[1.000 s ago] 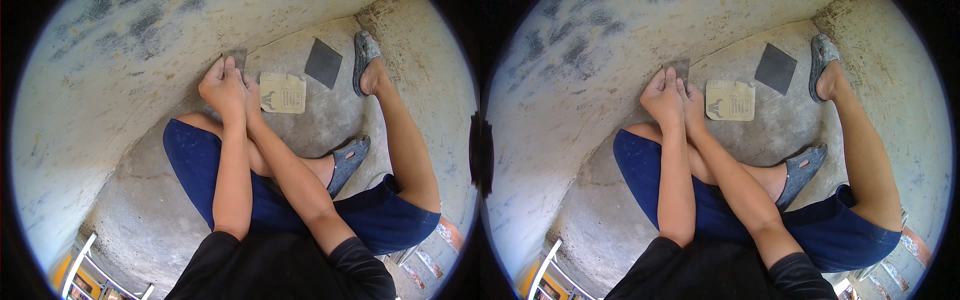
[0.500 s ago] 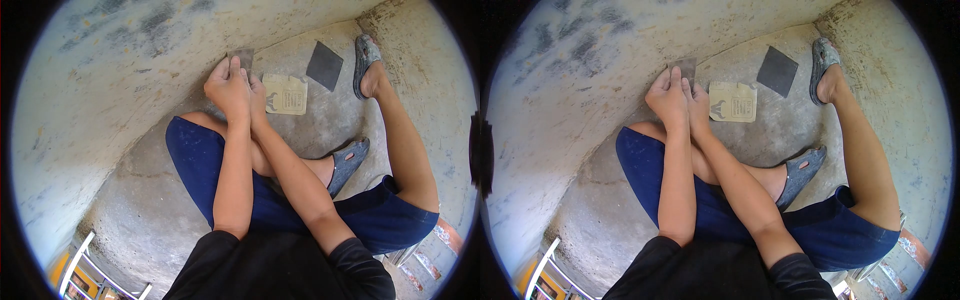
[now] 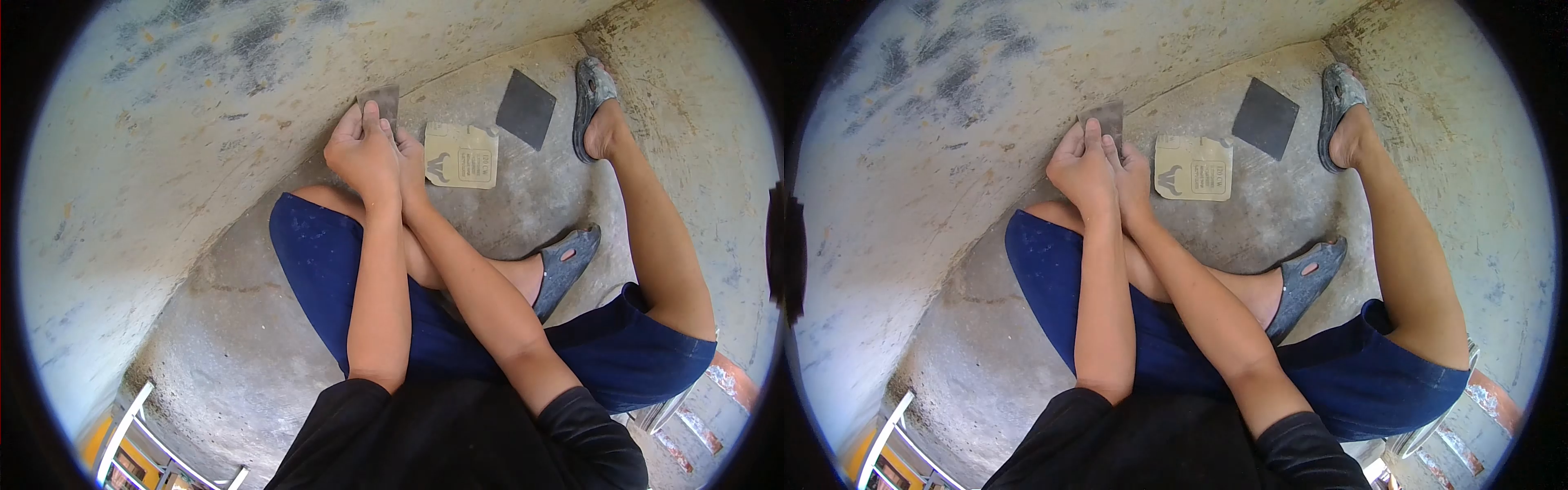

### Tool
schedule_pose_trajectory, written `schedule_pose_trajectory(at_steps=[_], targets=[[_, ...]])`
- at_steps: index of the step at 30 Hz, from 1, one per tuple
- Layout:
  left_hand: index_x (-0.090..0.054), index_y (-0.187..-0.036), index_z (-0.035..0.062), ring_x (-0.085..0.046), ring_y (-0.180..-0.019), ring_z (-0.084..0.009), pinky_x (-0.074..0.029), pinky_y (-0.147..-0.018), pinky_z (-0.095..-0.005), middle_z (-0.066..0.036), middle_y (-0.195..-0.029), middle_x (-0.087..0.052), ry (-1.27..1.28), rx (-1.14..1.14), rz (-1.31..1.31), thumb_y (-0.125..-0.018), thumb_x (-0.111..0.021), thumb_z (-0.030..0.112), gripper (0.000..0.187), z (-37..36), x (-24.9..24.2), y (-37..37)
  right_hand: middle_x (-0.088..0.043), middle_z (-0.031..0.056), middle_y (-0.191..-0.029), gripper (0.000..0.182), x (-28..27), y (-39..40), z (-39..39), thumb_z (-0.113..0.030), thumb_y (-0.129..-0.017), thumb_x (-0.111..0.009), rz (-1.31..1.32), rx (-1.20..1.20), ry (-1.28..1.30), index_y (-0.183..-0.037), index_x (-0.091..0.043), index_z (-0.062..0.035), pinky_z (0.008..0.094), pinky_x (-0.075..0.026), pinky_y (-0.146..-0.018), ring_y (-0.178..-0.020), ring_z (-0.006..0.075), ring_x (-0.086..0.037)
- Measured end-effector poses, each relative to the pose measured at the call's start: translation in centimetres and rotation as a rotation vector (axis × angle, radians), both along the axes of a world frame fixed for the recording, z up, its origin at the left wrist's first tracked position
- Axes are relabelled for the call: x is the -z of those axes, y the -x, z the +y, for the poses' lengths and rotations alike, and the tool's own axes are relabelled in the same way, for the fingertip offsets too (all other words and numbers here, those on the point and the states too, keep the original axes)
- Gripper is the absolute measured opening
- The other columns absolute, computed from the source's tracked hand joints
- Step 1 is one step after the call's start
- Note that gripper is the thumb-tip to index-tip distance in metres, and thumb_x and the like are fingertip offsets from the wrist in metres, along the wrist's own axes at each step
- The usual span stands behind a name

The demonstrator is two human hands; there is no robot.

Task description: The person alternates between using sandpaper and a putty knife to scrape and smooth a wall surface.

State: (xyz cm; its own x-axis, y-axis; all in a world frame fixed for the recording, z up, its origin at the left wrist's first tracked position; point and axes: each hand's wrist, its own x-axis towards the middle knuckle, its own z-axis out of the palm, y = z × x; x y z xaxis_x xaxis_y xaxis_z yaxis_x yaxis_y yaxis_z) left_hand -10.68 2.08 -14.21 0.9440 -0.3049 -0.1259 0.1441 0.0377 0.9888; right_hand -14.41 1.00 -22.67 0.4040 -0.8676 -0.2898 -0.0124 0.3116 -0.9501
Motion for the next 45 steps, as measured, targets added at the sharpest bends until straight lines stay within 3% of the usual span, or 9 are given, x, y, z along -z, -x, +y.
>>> schedule_pose_trajectory(at_steps=[13,17,26,28,32,34,36,42,45], targets=[[-0.073,-0.101,-0.0134,-0.067,-0.075,-0.0106,-0.053,-0.067,-0.0258,-0.010,-0.087,-0.076,-0.116,0.019,-0.129,-0.096,-0.069,0.002,0.017,-0.1,-0.2,-0.6,-0.056,0.0050,-0.066,0.051,0.2,-0.6,0.0,-0.042,-0.105,-0.061,-0.093,0.020,-0.006,-0.076,-0.057,0.0000,0.0353,-0.042,-0.058,-0.065,0.0128,-0.045],[-0.073,-0.098,-0.0133,-0.066,-0.074,-0.0093,-0.052,-0.066,-0.0250,-0.009,-0.086,-0.076,-0.181,0.073,-0.146,-0.096,-0.069,0.003,0.017,-0.1,0.5,-0.9,-0.056,0.0037,-0.067,0.050,-1.1,-0.3,-0.1,-0.041,-0.105,-0.061,0.013,0.070,0.053,-0.076,-0.057,-0.0005,0.0345,-0.041,-0.057,-0.065,0.0117,-0.045],[-0.071,-0.090,-0.0108,-0.052,-0.068,-0.0051,-0.046,-0.063,-0.0235,-0.002,-0.074,-0.070,-0.056,0.009,-0.053,-0.096,-0.070,0.005,0.017,-0.8,-0.8,-0.3,-0.058,0.0042,-0.067,0.050,-2.1,-0.4,-0.6,-0.041,-0.106,-0.059,-0.112,0.072,0.063,-0.080,-0.062,0.0006,0.0328,-0.041,-0.057,-0.065,0.0112,-0.047],[-0.071,-0.089,-0.0102,-0.053,-0.060,-0.0093,-0.047,-0.059,-0.0281,-0.008,-0.067,-0.070,-0.125,0.054,-0.469,-0.093,-0.073,0.007,0.018,-1.9,-2.2,-0.6,-0.058,0.0042,-0.068,0.050,-4.0,-0.6,-2.3,-0.042,-0.107,-0.058,-0.146,0.072,0.091,-0.080,-0.062,0.0008,0.0326,-0.042,-0.058,-0.065,0.0110,-0.047],[-0.073,-0.094,-0.0107,-0.060,-0.063,-0.0118,-0.051,-0.062,-0.0292,-0.012,-0.071,-0.072,-0.159,0.113,-0.398,-0.092,-0.075,0.012,0.022,-2.6,-4.3,-0.4,-0.059,0.0026,-0.070,0.050,-5.8,0.9,-3.1,-0.042,-0.107,-0.056,0.027,0.100,0.292,-0.082,-0.062,0.0008,0.0320,-0.042,-0.060,-0.068,0.0105,-0.047],[-0.072,-0.099,-0.0136,-0.067,-0.079,-0.0111,-0.055,-0.071,-0.0282,-0.012,-0.087,-0.076,-0.037,0.000,-0.236,-0.094,-0.075,0.012,0.027,-2.2,-2.2,1.1,-0.059,0.0018,-0.071,0.049,-4.9,1.0,-3.0,-0.042,-0.108,-0.056,0.109,0.114,0.389,-0.082,-0.061,0.0003,0.0320,-0.042,-0.060,-0.068,0.0104,-0.047],[-0.072,-0.103,-0.0144,-0.073,-0.085,-0.0161,-0.057,-0.077,-0.0291,-0.017,-0.095,-0.077,-0.037,0.021,-0.135,-0.094,-0.076,0.013,0.030,-1.2,-2.5,1.3,-0.057,0.0005,-0.070,0.047,-3.9,1.2,-1.1,-0.040,-0.108,-0.056,-0.090,0.110,0.077,-0.081,-0.061,-0.0011,0.0316,-0.042,-0.059,-0.067,0.0099,-0.046],[-0.072,-0.102,-0.0137,-0.074,-0.085,-0.0164,-0.057,-0.078,-0.0276,-0.017,-0.093,-0.078,-0.167,0.072,-0.092,-0.093,-0.076,0.015,0.030,0.4,-2.1,-0.3,-0.058,0.0003,-0.070,0.046,-3.7,0.1,0.3,-0.039,-0.108,-0.056,-0.106,0.046,-0.050,-0.080,-0.062,-0.0020,0.0303,-0.041,-0.059,-0.067,0.0087,-0.046],[-0.074,-0.096,-0.0106,-0.074,-0.073,-0.0171,-0.057,-0.071,-0.0308,-0.016,-0.083,-0.078,-0.225,0.054,-0.214,-0.093,-0.073,0.011,0.022,0.1,-2.1,-0.4,-0.057,0.0001,-0.070,0.047,-4.2,-0.1,0.1,-0.039,-0.108,-0.055,-0.156,0.060,-0.092,-0.080,-0.061,-0.0019,0.0312,-0.042,-0.058,-0.067,0.0096,-0.046]])
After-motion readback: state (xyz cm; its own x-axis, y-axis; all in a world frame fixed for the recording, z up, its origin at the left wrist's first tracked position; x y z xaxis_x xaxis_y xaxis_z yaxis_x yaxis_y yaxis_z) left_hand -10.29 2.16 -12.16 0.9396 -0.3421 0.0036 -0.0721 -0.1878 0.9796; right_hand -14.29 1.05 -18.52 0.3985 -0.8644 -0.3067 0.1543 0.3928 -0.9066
